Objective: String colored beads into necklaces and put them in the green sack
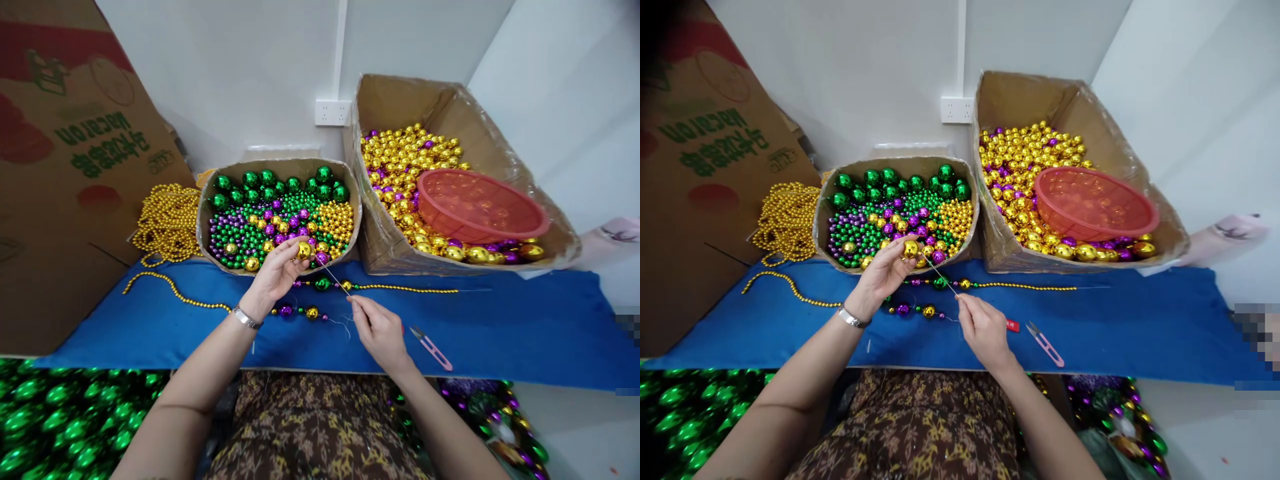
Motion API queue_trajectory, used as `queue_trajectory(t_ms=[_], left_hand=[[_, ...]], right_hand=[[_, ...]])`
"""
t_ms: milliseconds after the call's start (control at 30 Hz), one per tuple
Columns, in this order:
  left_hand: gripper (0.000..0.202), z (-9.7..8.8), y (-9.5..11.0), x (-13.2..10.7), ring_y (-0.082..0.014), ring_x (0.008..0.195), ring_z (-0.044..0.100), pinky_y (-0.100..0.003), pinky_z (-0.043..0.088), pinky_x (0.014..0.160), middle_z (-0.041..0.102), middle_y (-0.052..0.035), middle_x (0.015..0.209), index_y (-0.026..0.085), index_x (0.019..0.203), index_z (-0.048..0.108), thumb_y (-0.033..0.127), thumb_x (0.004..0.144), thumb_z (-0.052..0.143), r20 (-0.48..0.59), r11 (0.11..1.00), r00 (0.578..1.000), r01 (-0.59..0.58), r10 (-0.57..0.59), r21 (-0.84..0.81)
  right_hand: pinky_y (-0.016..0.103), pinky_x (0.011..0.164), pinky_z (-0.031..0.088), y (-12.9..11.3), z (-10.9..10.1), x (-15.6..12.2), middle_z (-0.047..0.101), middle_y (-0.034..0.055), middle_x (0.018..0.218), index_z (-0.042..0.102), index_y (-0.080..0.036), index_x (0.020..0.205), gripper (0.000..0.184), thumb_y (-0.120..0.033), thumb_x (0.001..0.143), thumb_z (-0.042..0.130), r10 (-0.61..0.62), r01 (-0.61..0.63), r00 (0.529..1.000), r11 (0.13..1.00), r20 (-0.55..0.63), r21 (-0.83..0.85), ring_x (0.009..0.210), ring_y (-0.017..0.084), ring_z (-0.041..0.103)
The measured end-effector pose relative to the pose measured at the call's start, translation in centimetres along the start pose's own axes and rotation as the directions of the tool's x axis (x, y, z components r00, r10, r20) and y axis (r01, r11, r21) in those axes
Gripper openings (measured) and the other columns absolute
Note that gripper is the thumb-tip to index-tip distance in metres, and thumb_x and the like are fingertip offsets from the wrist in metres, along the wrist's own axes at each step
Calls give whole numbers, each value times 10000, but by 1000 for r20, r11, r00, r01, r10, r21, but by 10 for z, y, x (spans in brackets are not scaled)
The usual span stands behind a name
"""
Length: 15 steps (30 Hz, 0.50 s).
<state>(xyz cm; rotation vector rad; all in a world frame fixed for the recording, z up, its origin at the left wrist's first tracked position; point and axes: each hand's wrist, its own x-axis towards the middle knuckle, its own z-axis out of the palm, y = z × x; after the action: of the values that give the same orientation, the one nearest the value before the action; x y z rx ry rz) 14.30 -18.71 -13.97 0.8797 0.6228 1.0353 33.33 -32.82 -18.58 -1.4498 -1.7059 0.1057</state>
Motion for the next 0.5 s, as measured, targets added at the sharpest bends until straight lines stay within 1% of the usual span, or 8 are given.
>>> queue_trajectory(t_ms=[133,367,500], left_hand=[[234,-1,1,-1,-106,771,656,-191,568,679,700,-65,962,173,1036,691,252,818,654,-6,1000,1000,-4,4,-13],[249,-1,5,-4,-106,775,643,-194,570,690,700,-71,983,169,1047,700,262,823,645,9,999,1000,-19,18,47],[238,1,8,-6,-98,763,641,-170,563,676,706,-70,958,166,1032,711,240,822,630,5,1000,1000,7,-7,8]], right_hand=[[292,747,556,0,0,-1,747,59,914,660,-206,1033,200,-219,946,481,-8,9,1000,1000,9,-21,796,181,712],[297,763,548,0,-2,-1,748,58,945,659,-212,1043,206,-221,947,477,-26,27,999,1000,24,-16,824,185,712],[283,753,543,-2,-2,-1,749,55,927,659,-198,1038,205,-212,949,475,-31,32,999,999,31,-14,817,175,710]])
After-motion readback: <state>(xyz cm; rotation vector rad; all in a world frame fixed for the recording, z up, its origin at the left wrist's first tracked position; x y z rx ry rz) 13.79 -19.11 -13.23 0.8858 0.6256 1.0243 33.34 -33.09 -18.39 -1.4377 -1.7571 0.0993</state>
